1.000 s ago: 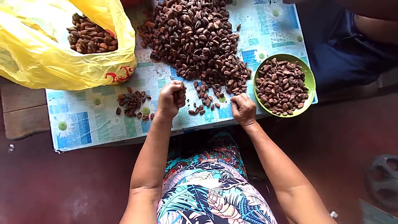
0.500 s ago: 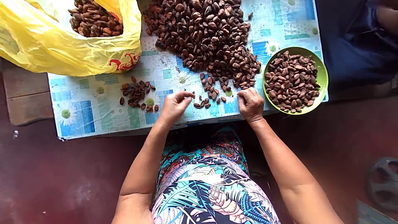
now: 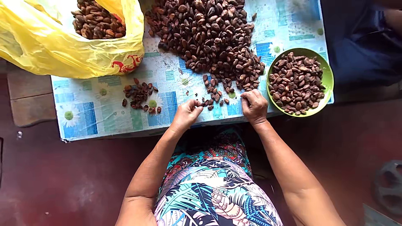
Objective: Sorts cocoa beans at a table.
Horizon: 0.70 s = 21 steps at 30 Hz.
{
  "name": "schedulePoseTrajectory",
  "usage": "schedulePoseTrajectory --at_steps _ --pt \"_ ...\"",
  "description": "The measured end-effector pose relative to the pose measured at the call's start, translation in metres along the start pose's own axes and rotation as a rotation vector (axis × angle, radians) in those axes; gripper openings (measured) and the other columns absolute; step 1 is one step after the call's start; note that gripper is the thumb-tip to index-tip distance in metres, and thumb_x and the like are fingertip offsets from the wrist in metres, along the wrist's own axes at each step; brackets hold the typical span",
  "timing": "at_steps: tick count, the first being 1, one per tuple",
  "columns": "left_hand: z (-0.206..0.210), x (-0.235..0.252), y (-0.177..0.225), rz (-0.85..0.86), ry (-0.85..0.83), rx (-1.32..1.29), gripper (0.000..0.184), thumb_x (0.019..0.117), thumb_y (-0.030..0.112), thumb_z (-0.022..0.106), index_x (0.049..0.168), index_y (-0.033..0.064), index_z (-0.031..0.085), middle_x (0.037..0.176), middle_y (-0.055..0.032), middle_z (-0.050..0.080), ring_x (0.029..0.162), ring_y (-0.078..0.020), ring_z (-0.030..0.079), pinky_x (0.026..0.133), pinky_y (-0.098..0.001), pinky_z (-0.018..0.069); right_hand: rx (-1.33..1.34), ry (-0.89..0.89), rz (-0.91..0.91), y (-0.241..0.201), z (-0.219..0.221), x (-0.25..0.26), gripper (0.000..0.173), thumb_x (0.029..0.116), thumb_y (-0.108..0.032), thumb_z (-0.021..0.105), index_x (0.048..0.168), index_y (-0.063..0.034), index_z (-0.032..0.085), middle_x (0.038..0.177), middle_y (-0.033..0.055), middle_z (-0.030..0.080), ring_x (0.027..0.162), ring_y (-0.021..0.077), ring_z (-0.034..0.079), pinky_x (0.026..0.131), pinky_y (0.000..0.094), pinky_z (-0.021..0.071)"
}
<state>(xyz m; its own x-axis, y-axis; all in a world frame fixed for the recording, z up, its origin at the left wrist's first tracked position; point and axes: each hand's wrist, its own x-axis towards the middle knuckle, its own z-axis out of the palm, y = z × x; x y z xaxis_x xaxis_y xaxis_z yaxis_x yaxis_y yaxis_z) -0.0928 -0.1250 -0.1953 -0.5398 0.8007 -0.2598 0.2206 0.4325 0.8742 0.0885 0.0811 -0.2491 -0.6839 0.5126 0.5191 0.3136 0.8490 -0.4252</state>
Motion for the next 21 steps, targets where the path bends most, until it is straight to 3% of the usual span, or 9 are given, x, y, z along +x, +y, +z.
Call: schedulePoseTrajectory --at_steps 2,4,9,13,16,19,21 --pt "0.000 -0.003 0.011 -0.179 -0.056 -0.400 0.006 0.1031 0.005 0.055 0.104 0.0015 0.060 0.061 0.0058 0.045 0.046 0.0015 0.036 0.044 -0.0141 0.0305 0.003 0.004 -0.001 0.000 0.001 0.000 0.020 0.0937 -0.005 0.056 0.094 0.0007 0.075 0.089 0.0205 0.071 0.079 0.0342 0.070 0.066 0.0455 0.0538" --pt "-0.002 -0.003 0.015 -0.291 -0.139 -0.665 0.011 0.1051 0.004 0.047 0.100 0.0081 0.056 0.054 0.0087 0.039 0.039 0.0027 0.031 0.037 -0.0119 0.0265 0.001 0.001 -0.001 0.000 0.001 -0.001 0.020 0.0938 -0.005 0.056 0.095 0.0006 0.075 0.089 0.0205 0.071 0.080 0.0342 0.070 0.066 0.0456 0.0539" --pt "-0.007 -0.005 0.012 -0.277 -0.155 -0.772 0.016 0.1039 0.003 0.042 0.096 0.0111 0.054 0.052 0.0089 0.039 0.038 0.0026 0.032 0.036 -0.0117 0.0277 0.004 -0.018 0.006 -0.001 0.000 -0.001 0.020 0.0935 -0.005 0.056 0.096 0.0013 0.075 0.090 0.0211 0.071 0.080 0.0359 0.070 0.066 0.0477 0.0544" --pt "-0.010 -0.002 0.007 -0.243 -0.064 -0.598 0.013 0.1020 0.001 0.047 0.097 0.0086 0.056 0.054 0.0079 0.040 0.039 0.0019 0.032 0.037 -0.0126 0.0270 0.000 -0.012 0.004 0.000 0.000 -0.001 0.020 0.0935 -0.005 0.056 0.095 0.0010 0.075 0.090 0.0212 0.071 0.080 0.0356 0.070 0.066 0.0470 0.0541" --pt "-0.002 0.001 0.003 -0.113 0.001 -0.243 0.007 0.0984 0.003 0.055 0.097 0.0035 0.063 0.063 0.0045 0.049 0.048 0.0001 0.038 0.047 -0.0164 0.0325 -0.001 -0.008 0.001 0.000 0.001 -0.001 0.020 0.0933 -0.004 0.056 0.095 0.0010 0.075 0.090 0.0211 0.071 0.080 0.0353 0.070 0.066 0.0462 0.0539" --pt "0.005 0.003 -0.001 0.037 0.060 0.226 0.017 0.0986 0.010 0.059 0.105 -0.0006 0.071 0.076 -0.0110 0.066 0.064 -0.0212 0.060 0.065 -0.0435 0.0509 -0.010 -0.004 -0.003 0.002 0.002 -0.002 0.020 0.0931 -0.005 0.056 0.095 0.0004 0.075 0.090 0.0206 0.071 0.080 0.0344 0.070 0.066 0.0457 0.0540" --pt "0.007 -0.001 0.007 0.032 0.091 0.432 0.023 0.1003 0.011 0.057 0.114 0.0000 0.073 0.084 -0.0208 0.071 0.076 -0.0384 0.069 0.071 -0.0604 0.0533 -0.008 -0.010 0.001 0.001 0.001 -0.001 0.020 0.0935 -0.005 0.056 0.095 0.0003 0.075 0.090 0.0202 0.071 0.080 0.0340 0.070 0.066 0.0456 0.0541"
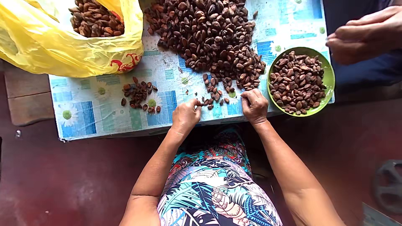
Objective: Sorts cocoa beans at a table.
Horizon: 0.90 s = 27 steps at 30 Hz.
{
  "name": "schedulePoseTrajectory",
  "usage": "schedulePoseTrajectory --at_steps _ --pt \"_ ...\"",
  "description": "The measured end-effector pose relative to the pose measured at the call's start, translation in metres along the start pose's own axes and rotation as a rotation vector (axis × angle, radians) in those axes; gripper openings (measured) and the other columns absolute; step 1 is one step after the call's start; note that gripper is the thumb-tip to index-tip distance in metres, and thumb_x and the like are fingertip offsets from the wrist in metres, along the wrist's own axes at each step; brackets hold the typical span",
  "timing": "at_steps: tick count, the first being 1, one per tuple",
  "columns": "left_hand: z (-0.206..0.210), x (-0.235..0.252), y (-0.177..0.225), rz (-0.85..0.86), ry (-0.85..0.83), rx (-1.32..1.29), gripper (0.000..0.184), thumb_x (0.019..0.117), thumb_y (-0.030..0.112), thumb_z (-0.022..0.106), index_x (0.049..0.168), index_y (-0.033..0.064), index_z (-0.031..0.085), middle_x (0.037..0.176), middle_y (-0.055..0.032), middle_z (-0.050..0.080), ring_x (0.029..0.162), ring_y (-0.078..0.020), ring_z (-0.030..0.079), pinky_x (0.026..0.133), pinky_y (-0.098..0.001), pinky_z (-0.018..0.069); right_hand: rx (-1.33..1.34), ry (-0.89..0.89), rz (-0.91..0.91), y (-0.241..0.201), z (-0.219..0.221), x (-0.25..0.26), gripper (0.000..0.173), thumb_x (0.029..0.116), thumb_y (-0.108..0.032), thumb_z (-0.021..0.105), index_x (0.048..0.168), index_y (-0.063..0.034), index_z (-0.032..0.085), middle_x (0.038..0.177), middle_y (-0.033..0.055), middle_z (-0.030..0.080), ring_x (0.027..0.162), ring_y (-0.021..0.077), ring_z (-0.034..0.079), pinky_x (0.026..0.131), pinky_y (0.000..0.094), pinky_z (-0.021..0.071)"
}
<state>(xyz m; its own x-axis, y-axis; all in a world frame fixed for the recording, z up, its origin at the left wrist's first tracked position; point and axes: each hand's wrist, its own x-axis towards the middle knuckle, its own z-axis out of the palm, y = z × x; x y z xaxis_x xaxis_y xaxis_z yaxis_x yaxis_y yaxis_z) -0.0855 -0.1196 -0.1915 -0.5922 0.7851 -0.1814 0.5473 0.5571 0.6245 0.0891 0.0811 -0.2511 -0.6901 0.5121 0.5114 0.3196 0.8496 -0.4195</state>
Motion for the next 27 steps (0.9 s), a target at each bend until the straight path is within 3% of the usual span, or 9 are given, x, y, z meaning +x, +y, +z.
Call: schedulePoseTrajectory --at_steps 3,4,8,13,19,23,25,27 --pt "-0.004 -0.006 0.012 0.000 0.096 0.169 0.034 0.1019 0.010 0.054 0.133 0.0035 0.068 0.092 -0.0257 0.073 0.080 -0.0468 0.071 0.069 -0.0645 0.0518 -0.005 0.008 -0.002 -0.002 -0.001 0.000 0.020 0.0927 -0.005 0.056 0.094 0.0005 0.076 0.089 0.0199 0.071 0.079 0.0338 0.070 0.065 0.0449 0.0538" --pt "-0.003 -0.006 0.013 0.040 0.140 0.183 0.034 0.1012 0.009 0.055 0.132 0.0032 0.069 0.092 -0.0251 0.074 0.077 -0.0459 0.071 0.066 -0.0630 0.0520 -0.004 0.010 0.000 -0.002 -0.001 0.000 0.020 0.0928 -0.005 0.056 0.094 0.0003 0.075 0.089 0.0198 0.071 0.079 0.0337 0.070 0.065 0.0449 0.0537" --pt "0.006 -0.002 0.012 0.235 0.199 0.158 0.020 0.0989 0.006 0.059 0.108 0.0029 0.077 0.088 -0.0205 0.075 0.077 -0.0412 0.074 0.062 -0.0592 0.0544 0.001 0.012 0.000 -0.002 0.000 0.000 0.020 0.0925 -0.005 0.056 0.094 0.0003 0.075 0.089 0.0200 0.071 0.078 0.0337 0.070 0.064 0.0451 0.0534" --pt "0.021 0.002 0.010 0.224 0.170 0.235 0.022 0.0992 0.009 0.061 0.114 0.0051 0.076 0.090 -0.0208 0.075 0.077 -0.0427 0.074 0.061 -0.0597 0.0544 -0.002 0.017 -0.003 -0.001 0.000 0.000 0.020 0.0923 -0.005 0.056 0.094 -0.0003 0.075 0.089 0.0195 0.071 0.079 0.0336 0.071 0.064 0.0450 0.0539" --pt "0.030 0.004 0.000 0.317 0.257 0.282 0.017 0.0986 0.008 0.061 0.107 0.0019 0.075 0.080 -0.0196 0.072 0.069 -0.0390 0.072 0.054 -0.0531 0.0533 0.017 0.015 0.006 -0.002 0.000 0.000 0.021 0.0937 -0.006 0.056 0.094 0.0004 0.076 0.089 0.0204 0.071 0.079 0.0342 0.071 0.065 0.0464 0.0542" --pt "0.011 -0.008 -0.008 0.292 0.146 0.227 0.018 0.0979 0.007 0.062 0.109 0.0041 0.076 0.087 -0.0195 0.075 0.076 -0.0406 0.074 0.062 -0.0581 0.0558 0.009 0.020 0.005 -0.002 0.001 0.000 0.021 0.0936 -0.006 0.056 0.095 0.0001 0.076 0.089 0.0203 0.071 0.080 0.0341 0.071 0.066 0.0458 0.0540" --pt "-0.006 -0.012 -0.014 0.197 0.044 0.102 0.024 0.0990 0.008 0.061 0.117 0.0035 0.075 0.093 -0.0204 0.076 0.080 -0.0405 0.073 0.070 -0.0623 0.0556 0.010 0.016 0.004 -0.002 0.000 0.001 0.021 0.0938 -0.006 0.056 0.095 0.0001 0.076 0.089 0.0203 0.071 0.080 0.0344 0.070 0.066 0.0460 0.0537" --pt "-0.018 -0.009 -0.023 0.132 0.045 -0.037 0.028 0.1006 0.011 0.060 0.124 0.0024 0.073 0.084 -0.0182 0.072 0.068 -0.0322 0.066 0.068 -0.0552 0.0535 0.008 0.006 0.005 -0.001 0.000 0.000 0.021 0.0946 -0.006 0.055 0.095 0.0001 0.076 0.090 0.0204 0.071 0.080 0.0345 0.071 0.067 0.0463 0.0540"
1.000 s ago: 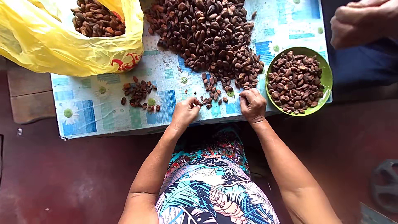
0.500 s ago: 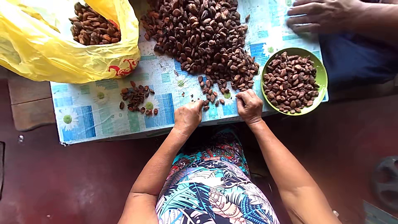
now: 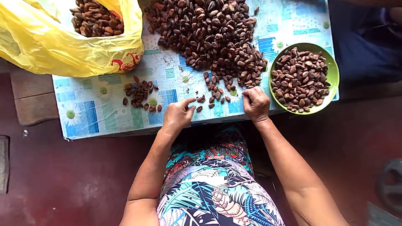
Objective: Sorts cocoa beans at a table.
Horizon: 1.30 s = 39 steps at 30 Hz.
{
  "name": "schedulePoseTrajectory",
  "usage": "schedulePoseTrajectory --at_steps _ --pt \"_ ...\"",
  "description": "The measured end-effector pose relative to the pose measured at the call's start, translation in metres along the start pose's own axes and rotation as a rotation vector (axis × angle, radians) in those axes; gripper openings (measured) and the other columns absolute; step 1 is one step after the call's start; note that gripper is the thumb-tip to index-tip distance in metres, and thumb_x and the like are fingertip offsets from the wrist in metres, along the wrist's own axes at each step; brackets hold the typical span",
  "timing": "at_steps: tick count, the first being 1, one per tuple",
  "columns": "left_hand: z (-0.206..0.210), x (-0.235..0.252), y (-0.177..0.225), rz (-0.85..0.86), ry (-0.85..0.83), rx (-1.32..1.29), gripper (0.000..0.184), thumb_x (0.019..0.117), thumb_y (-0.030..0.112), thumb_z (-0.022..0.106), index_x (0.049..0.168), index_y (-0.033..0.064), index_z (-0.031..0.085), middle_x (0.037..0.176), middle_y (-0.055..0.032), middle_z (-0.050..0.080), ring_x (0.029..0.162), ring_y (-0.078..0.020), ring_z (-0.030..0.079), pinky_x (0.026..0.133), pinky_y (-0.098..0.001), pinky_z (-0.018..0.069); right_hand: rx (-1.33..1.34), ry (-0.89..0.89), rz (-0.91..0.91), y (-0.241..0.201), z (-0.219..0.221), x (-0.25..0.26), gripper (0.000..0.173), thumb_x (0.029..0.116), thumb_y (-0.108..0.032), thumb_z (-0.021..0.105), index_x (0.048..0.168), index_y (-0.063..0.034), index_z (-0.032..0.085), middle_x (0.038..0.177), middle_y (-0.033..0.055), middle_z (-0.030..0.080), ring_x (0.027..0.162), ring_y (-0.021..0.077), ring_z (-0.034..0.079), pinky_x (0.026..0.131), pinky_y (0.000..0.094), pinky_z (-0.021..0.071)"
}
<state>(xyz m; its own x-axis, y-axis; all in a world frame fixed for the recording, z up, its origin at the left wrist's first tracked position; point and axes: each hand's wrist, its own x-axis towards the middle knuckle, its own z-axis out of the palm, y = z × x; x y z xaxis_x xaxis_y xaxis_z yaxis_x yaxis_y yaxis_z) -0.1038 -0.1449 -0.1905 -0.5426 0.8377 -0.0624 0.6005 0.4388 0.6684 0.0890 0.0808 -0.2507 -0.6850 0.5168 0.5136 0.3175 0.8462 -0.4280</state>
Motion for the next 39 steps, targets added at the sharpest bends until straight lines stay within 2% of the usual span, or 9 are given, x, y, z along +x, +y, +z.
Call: schedulePoseTrajectory --at_steps 3,8,19,24,28,30,33,35,39 --pt "-0.005 0.008 0.005 0.003 0.072 -0.005 0.021 0.0995 0.012 0.062 0.113 0.0015 0.075 0.080 -0.0165 0.071 0.066 -0.0303 0.065 0.065 -0.0534 0.0525 -0.001 -0.002 0.003 0.000 0.001 0.000 0.021 0.0945 -0.006 0.056 0.095 -0.0002 0.076 0.090 0.0204 0.071 0.080 0.0342 0.070 0.067 0.0461 0.0537" --pt "0.015 0.018 0.021 0.040 0.022 0.213 0.024 0.0997 0.011 0.062 0.118 0.0076 0.077 0.103 -0.0202 0.077 0.093 -0.0441 0.074 0.076 -0.0653 0.0540 -0.007 0.004 0.001 -0.002 0.000 0.001 0.021 0.0933 -0.005 0.056 0.095 0.0011 0.076 0.090 0.0211 0.071 0.080 0.0345 0.071 0.066 0.0460 0.0539" --pt "0.032 0.024 0.010 0.067 0.190 0.281 0.023 0.1021 0.010 0.056 0.108 0.0000 0.075 0.095 -0.0219 0.076 0.085 -0.0422 0.075 0.067 -0.0591 0.0551 -0.007 0.005 -0.003 -0.001 0.000 0.000 0.021 0.0940 -0.005 0.056 0.095 0.0005 0.076 0.089 0.0205 0.071 0.080 0.0343 0.070 0.066 0.0453 0.0538" --pt "0.018 0.021 0.006 -0.039 0.184 0.285 0.028 0.1043 0.011 0.046 0.112 -0.0024 0.070 0.098 -0.0251 0.073 0.087 -0.0466 0.073 0.068 -0.0622 0.0534 -0.008 0.007 -0.009 -0.001 0.000 0.000 0.021 0.0939 -0.005 0.056 0.095 0.0003 0.076 0.090 0.0208 0.072 0.081 0.0344 0.071 0.066 0.0454 0.0545" --pt "-0.009 0.014 -0.004 -0.084 0.144 0.272 0.031 0.1047 0.012 0.051 0.126 0.0030 0.071 0.106 -0.0257 0.075 0.094 -0.0489 0.072 0.078 -0.0681 0.0520 -0.012 0.005 -0.010 -0.001 0.001 0.001 0.021 0.0941 -0.006 0.056 0.094 -0.0001 0.076 0.089 0.0203 0.071 0.080 0.0342 0.071 0.065 0.0454 0.0540" --pt "-0.013 0.012 0.000 -0.045 0.133 0.258 0.033 0.1031 0.011 0.054 0.132 0.0050 0.070 0.102 -0.0260 0.075 0.088 -0.0487 0.072 0.075 -0.0678 0.0512 -0.012 0.004 -0.008 -0.001 0.000 0.000 0.021 0.0939 -0.006 0.055 0.095 -0.0004 0.076 0.089 0.0200 0.071 0.079 0.0340 0.071 0.064 0.0452 0.0534" --pt "0.000 0.010 0.024 0.057 0.074 0.174 0.024 0.1005 0.010 0.060 0.118 0.0015 0.075 0.099 -0.0229 0.076 0.086 -0.0443 0.073 0.076 -0.0649 0.0539 -0.006 0.001 -0.014 0.000 0.000 0.001 0.022 0.0944 -0.006 0.055 0.095 -0.0011 0.076 0.089 0.0191 0.071 0.080 0.0329 0.070 0.065 0.0444 0.0531" --pt "0.022 0.012 0.032 0.148 0.051 0.161 0.019 0.0987 0.011 0.063 0.109 0.0023 0.077 0.093 -0.0201 0.076 0.079 -0.0414 0.074 0.069 -0.0623 0.0555 -0.003 0.005 -0.014 0.000 0.001 0.001 0.021 0.0942 -0.006 0.055 0.095 -0.0008 0.076 0.089 0.0193 0.071 0.079 0.0331 0.070 0.065 0.0445 0.0534" --pt "0.051 0.013 0.032 0.201 0.067 0.265 0.018 0.0994 0.013 0.062 0.106 0.0028 0.074 0.080 -0.0193 0.073 0.067 -0.0409 0.072 0.054 -0.0565 0.0522 -0.011 0.013 -0.009 0.000 0.001 0.000 0.021 0.0939 -0.006 0.056 0.095 -0.0012 0.076 0.088 0.0191 0.071 0.079 0.0327 0.070 0.064 0.0442 0.0534"
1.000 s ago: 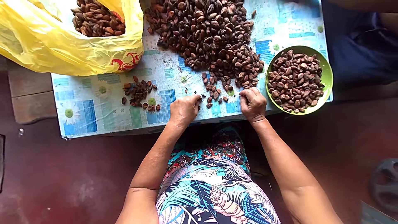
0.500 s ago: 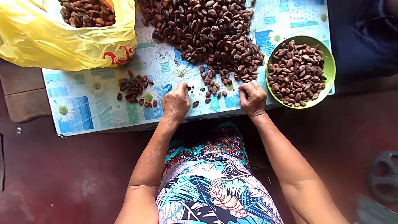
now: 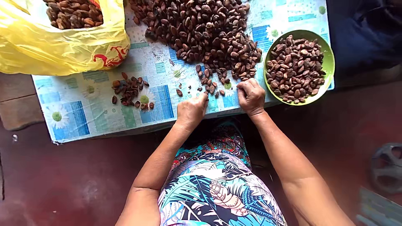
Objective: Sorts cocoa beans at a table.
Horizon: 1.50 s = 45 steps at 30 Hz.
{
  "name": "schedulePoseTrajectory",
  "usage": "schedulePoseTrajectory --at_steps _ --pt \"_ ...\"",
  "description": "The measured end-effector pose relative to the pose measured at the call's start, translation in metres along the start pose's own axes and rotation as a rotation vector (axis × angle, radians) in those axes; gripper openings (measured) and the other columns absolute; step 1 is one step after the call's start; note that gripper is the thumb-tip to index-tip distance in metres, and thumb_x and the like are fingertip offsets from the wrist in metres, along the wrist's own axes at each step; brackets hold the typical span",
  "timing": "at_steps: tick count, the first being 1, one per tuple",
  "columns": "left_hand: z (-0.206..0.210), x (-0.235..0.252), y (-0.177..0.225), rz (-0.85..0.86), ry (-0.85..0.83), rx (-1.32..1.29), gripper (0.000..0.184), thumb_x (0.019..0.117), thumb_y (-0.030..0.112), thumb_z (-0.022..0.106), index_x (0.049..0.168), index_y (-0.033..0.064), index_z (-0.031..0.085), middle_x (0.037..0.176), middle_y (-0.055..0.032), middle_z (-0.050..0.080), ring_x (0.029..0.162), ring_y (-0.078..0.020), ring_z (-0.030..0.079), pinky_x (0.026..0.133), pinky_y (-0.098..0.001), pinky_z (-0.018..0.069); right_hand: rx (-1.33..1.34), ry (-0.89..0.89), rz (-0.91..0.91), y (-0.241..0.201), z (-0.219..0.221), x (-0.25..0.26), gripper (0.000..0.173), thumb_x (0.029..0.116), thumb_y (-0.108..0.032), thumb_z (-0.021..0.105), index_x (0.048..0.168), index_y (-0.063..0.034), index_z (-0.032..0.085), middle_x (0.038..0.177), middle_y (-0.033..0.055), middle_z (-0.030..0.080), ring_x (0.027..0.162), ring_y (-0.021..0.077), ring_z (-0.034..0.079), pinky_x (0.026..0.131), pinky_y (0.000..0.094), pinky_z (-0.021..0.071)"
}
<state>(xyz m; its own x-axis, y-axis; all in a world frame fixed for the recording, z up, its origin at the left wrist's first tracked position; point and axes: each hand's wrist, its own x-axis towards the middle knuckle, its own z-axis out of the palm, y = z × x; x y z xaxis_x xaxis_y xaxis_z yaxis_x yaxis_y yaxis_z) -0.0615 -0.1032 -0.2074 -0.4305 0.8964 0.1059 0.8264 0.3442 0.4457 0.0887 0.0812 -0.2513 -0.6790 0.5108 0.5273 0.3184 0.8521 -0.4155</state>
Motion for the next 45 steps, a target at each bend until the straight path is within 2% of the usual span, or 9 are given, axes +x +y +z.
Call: schedulePoseTrajectory --at_steps 9,11,14,22,28,31,33,39,45 --pt "0.004 0.001 -0.010 -0.057 0.100 0.028 0.021 0.1016 0.010 0.055 0.103 -0.0022 0.072 0.081 -0.0211 0.073 0.070 -0.0404 0.073 0.056 -0.0557 0.0531 0.007 0.015 0.003 -0.001 0.001 0.000 0.021 0.0935 -0.006 0.056 0.093 -0.0010 0.076 0.088 0.0185 0.071 0.079 0.0322 0.070 0.064 0.0437 0.0536" --pt "-0.013 0.007 -0.016 -0.164 0.024 -0.299 0.024 0.1039 0.011 0.054 0.109 -0.0031 0.072 0.087 -0.0168 0.073 0.073 -0.0294 0.070 0.068 -0.0482 0.0554 0.015 0.005 0.008 -0.001 0.000 0.000 0.020 0.0936 -0.006 0.056 0.094 -0.0005 0.076 0.089 0.0189 0.071 0.080 0.0326 0.071 0.065 0.0444 0.0544" --pt "-0.039 0.013 -0.019 -0.361 0.002 -1.169 0.017 0.1034 0.008 0.048 0.099 0.0091 0.064 0.060 0.0086 0.050 0.046 0.0015 0.041 0.044 -0.0139 0.0364 0.024 0.006 0.000 0.000 0.000 0.001 0.020 0.0937 -0.006 0.056 0.094 -0.0005 0.076 0.089 0.0193 0.071 0.080 0.0326 0.071 0.065 0.0441 0.0544" --pt "-0.044 0.022 -0.052 -0.376 -0.279 -1.991 0.055 0.1061 0.031 0.022 0.071 0.0199 0.064 0.068 0.0052 0.064 0.046 -0.0007 0.048 0.041 -0.0145 0.0378 0.018 0.014 -0.001 0.000 0.001 0.000 0.020 0.0933 -0.006 0.056 0.094 -0.0011 0.076 0.088 0.0186 0.071 0.079 0.0327 0.070 0.064 0.0441 0.0540" --pt "-0.034 0.033 -0.035 -0.318 -0.083 -1.034 0.022 0.1047 0.010 0.050 0.102 0.0056 0.071 0.069 0.0055 0.058 0.050 0.0019 0.041 0.046 -0.0142 0.0353 0.019 0.010 -0.001 -0.001 0.001 0.000 0.019 0.0921 -0.006 0.057 0.092 -0.0010 0.076 0.087 0.0180 0.071 0.078 0.0321 0.070 0.063 0.0442 0.0540" --pt "-0.019 0.029 -0.028 -0.024 -0.043 -0.411 0.022 0.1008 0.009 0.061 0.113 -0.0007 0.076 0.101 -0.0166 0.076 0.090 -0.0264 0.074 0.085 -0.0477 0.0583 -0.004 0.000 -0.020 0.001 0.000 0.001 0.019 0.0910 -0.006 0.057 0.091 -0.0017 0.076 0.086 0.0169 0.071 0.077 0.0312 0.070 0.062 0.0433 0.0539" --pt "-0.010 0.023 -0.018 0.040 -0.010 -0.211 0.022 0.0989 0.006 0.061 0.113 0.0001 0.077 0.099 -0.0230 0.075 0.090 -0.0414 0.074 0.078 -0.0618 0.0564 -0.002 -0.011 -0.020 0.001 -0.001 0.002 0.019 0.0906 -0.005 0.057 0.091 -0.0016 0.076 0.086 0.0167 0.071 0.077 0.0314 0.070 0.063 0.0436 0.0539" --pt "0.012 0.020 -0.006 0.049 0.028 0.104 0.024 0.1001 0.006 0.059 0.117 -0.0033 0.073 0.091 -0.0251 0.071 0.070 -0.0436 0.071 0.055 -0.0571 0.0543 0.021 -0.029 0.002 0.001 -0.001 0.004 0.018 0.0892 -0.005 0.058 0.090 -0.0021 0.076 0.086 0.0162 0.071 0.078 0.0310 0.070 0.063 0.0443 0.0545" --pt "-0.002 0.026 -0.006 -0.024 -0.060 -0.055 0.026 0.1042 0.011 0.056 0.121 -0.0042 0.070 0.107 -0.0284 0.071 0.092 -0.0486 0.071 0.076 -0.0670 0.0551 0.011 -0.043 0.007 0.001 -0.001 0.003 0.014 0.0849 -0.006 0.064 0.089 -0.0036 0.077 0.087 0.0139 0.072 0.079 0.0304 0.072 0.064 0.0464 0.0578"
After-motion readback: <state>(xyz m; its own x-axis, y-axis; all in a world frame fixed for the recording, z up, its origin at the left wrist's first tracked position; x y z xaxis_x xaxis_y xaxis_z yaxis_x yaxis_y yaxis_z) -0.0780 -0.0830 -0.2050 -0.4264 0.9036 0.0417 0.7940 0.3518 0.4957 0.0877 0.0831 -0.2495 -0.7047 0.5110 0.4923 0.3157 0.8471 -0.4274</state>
